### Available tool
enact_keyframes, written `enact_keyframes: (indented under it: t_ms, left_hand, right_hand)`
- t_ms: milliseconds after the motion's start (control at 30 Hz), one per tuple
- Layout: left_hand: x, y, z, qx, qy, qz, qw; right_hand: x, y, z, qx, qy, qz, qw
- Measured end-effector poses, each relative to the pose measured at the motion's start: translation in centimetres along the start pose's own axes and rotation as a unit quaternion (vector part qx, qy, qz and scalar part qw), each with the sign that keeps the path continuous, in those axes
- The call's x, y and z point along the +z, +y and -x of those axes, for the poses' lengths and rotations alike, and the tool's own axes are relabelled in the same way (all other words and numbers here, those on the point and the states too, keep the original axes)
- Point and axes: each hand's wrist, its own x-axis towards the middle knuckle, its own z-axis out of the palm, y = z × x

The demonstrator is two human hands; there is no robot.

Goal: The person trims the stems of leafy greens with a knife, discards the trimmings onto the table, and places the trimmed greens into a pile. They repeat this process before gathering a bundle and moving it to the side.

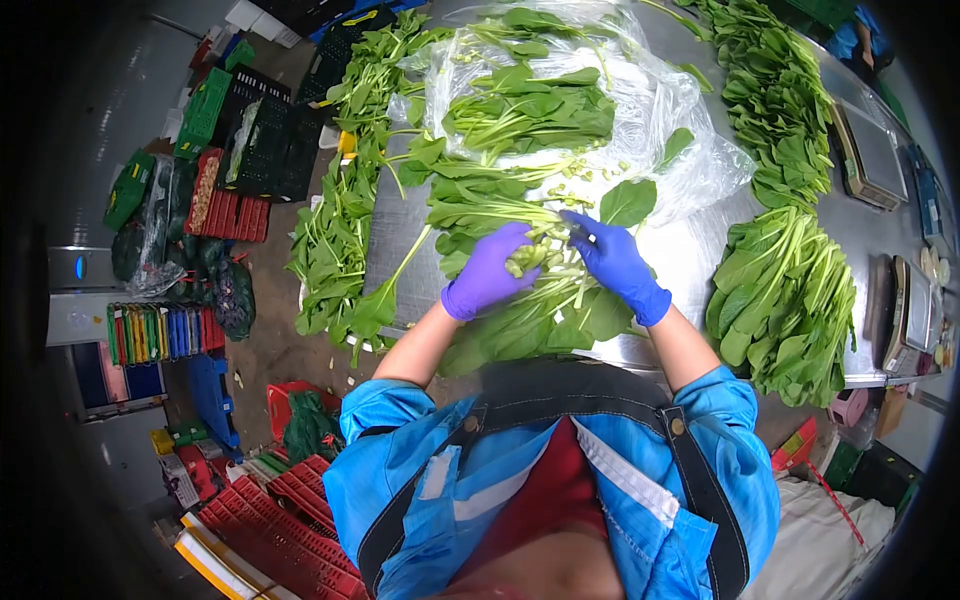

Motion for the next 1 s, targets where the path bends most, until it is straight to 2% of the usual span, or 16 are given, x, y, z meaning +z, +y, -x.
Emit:
enact_keyframes:
  t_ms: [33, 67, 233, 300, 367, 400, 433, 500, 567, 633, 667, 700, 767, 900, 967, 1000]
  left_hand:
    - [-0.3, 0.5, -0.2, -0.001, 0.008, 0.01, 1.0]
    - [-0.5, 0.9, -0.3, 0.0, 0.006, 0.01, 1.0]
    - [-0.5, 1.8, -0.1, 0.014, -0.013, 0.038, 0.999]
    - [-1.1, 2.1, 0.0, 0.018, 0.027, 0.053, 0.998]
    - [-2.4, 2.3, 0.0, 0.023, 0.066, 0.068, 0.995]
    - [-3.6, 2.1, 0.0, 0.045, 0.115, 0.036, 0.992]
    - [-4.9, 2.0, -0.2, 0.067, 0.165, 0.004, 0.984]
    - [-7.1, 2.4, -0.1, 0.017, 0.218, 0.013, 0.976]
    - [-9.0, 1.1, 0.4, 0.016, 0.223, -0.016, 0.975]
    - [-10.4, 1.0, 0.7, 0.019, 0.227, -0.046, 0.973]
    - [-11.1, 1.6, 0.9, -0.047, 0.228, 0.137, 0.963]
    - [-11.8, 1.9, 1.0, -0.111, 0.221, 0.314, 0.917]
    - [-12.7, 1.6, 1.1, -0.104, 0.206, 0.321, 0.918]
    - [-13.1, 2.7, 1.4, -0.135, 0.181, 0.405, 0.886]
    - [-13.2, 1.0, 2.2, -0.224, 0.097, 0.367, 0.898]
    - [-13.1, 0.9, 2.5, -0.25, 0.094, 0.354, 0.896]
  right_hand:
    - [0.3, 0.6, 0.4, -0.021, -0.038, 0.081, 0.996]
    - [0.8, 1.1, 0.9, -0.053, -0.043, 0.098, 0.993]
    - [1.5, 0.8, 0.6, -0.078, -0.047, 0.1, 0.991]
    - [1.4, 1.2, 0.5, -0.014, -0.098, 0.049, 0.994]
    - [1.0, 4.2, 0.3, 0.071, -0.078, 0.067, 0.992]
    - [0.8, 6.4, 0.4, 0.078, -0.056, 0.091, 0.991]
    - [0.2, 5.7, 0.3, 0.078, -0.056, 0.091, 0.991]
    - [-1.1, 4.3, 0.7, 0.173, -0.037, -0.009, 0.984]
    - [-1.4, 5.1, 0.3, 0.171, -0.004, -0.027, 0.985]
    - [-1.0, 6.1, -0.1, 0.109, -0.008, 0.053, 0.993]
    - [0.0, 7.9, -0.2, 0.069, 0.006, 0.061, 0.996]
    - [0.4, 7.1, -0.5, 0.104, -0.009, 0.118, 0.988]
    - [1.9, 7.4, -1.5, 0.043, 0.035, 0.175, 0.983]
    - [4.2, 8.5, -4.7, -0.007, 0.072, 0.173, 0.982]
    - [4.6, 8.9, -6.1, 0.014, 0.005, 0.251, 0.968]
    - [4.2, 8.8, -6.9, 0.058, -0.078, 0.315, 0.944]
